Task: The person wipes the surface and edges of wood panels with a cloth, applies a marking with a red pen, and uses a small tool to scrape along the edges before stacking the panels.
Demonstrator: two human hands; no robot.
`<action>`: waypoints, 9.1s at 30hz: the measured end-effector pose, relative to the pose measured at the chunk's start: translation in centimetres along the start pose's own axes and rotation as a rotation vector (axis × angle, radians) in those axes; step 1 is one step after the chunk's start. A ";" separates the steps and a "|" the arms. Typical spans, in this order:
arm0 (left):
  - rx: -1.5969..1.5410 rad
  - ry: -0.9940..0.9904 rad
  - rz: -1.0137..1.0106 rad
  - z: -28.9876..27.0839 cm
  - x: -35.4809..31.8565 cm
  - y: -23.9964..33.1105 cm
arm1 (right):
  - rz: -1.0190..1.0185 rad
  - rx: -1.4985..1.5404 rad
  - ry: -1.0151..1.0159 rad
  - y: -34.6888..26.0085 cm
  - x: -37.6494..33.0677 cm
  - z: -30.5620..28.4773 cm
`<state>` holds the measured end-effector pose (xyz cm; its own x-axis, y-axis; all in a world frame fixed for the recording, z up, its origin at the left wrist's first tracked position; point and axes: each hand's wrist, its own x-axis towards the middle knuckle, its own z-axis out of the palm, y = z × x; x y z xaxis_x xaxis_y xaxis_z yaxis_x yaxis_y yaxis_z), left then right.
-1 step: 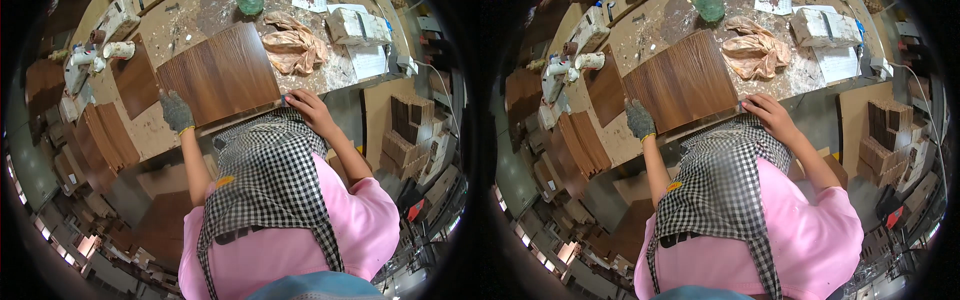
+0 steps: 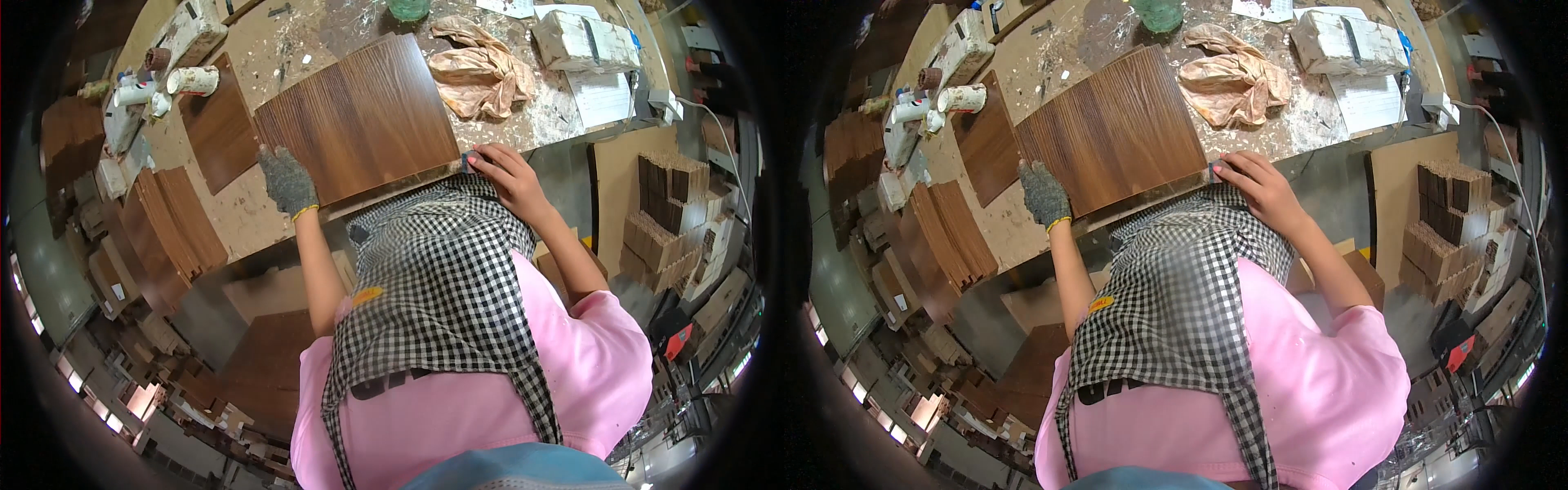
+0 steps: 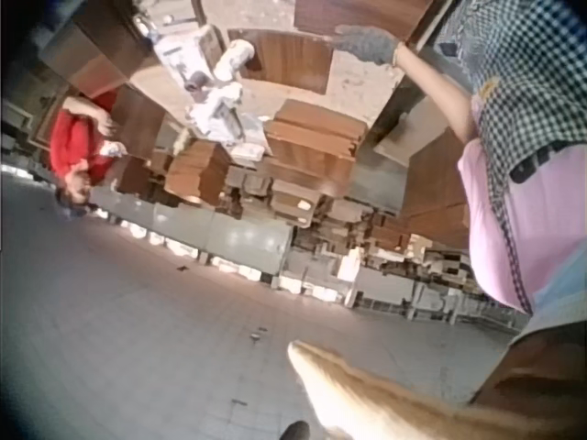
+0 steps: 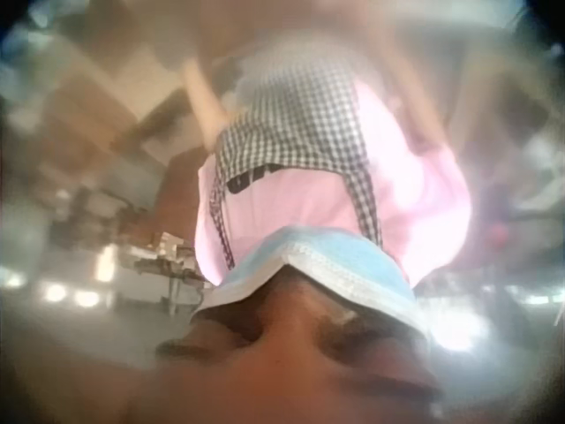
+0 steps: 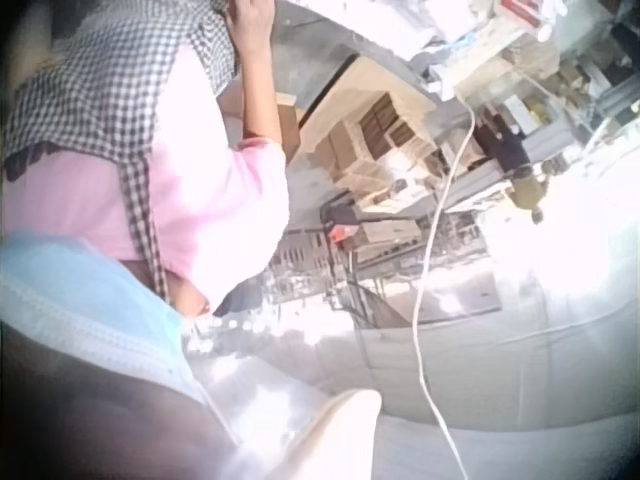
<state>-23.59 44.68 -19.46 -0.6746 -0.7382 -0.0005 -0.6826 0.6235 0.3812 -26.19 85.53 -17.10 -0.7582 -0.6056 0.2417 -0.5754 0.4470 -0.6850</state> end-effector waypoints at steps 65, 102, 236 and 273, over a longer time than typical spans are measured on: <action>-0.596 -0.073 -0.453 -0.9 -12.0 -3.9 | -0.860 -0.015 -0.525 -15.6 22.9 16.3; 0.039 0.211 0.148 -2.4 -3.2 0.6 | -0.371 -0.375 -0.137 -8.0 32.4 16.6; 0.109 -0.214 0.717 0.8 7.6 -6.7 | -0.822 -0.333 -0.477 -12.2 13.2 15.1; -0.946 -0.247 0.034 -13.0 1.7 1.4 | 0.035 0.574 0.788 -1.6 24.0 -6.4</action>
<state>-22.08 40.94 -6.89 -0.8032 -0.5817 -0.1287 -0.2271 0.0992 0.9688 -45.44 74.50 -5.86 -0.8800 0.1088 0.4624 -0.4701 -0.0594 -0.8806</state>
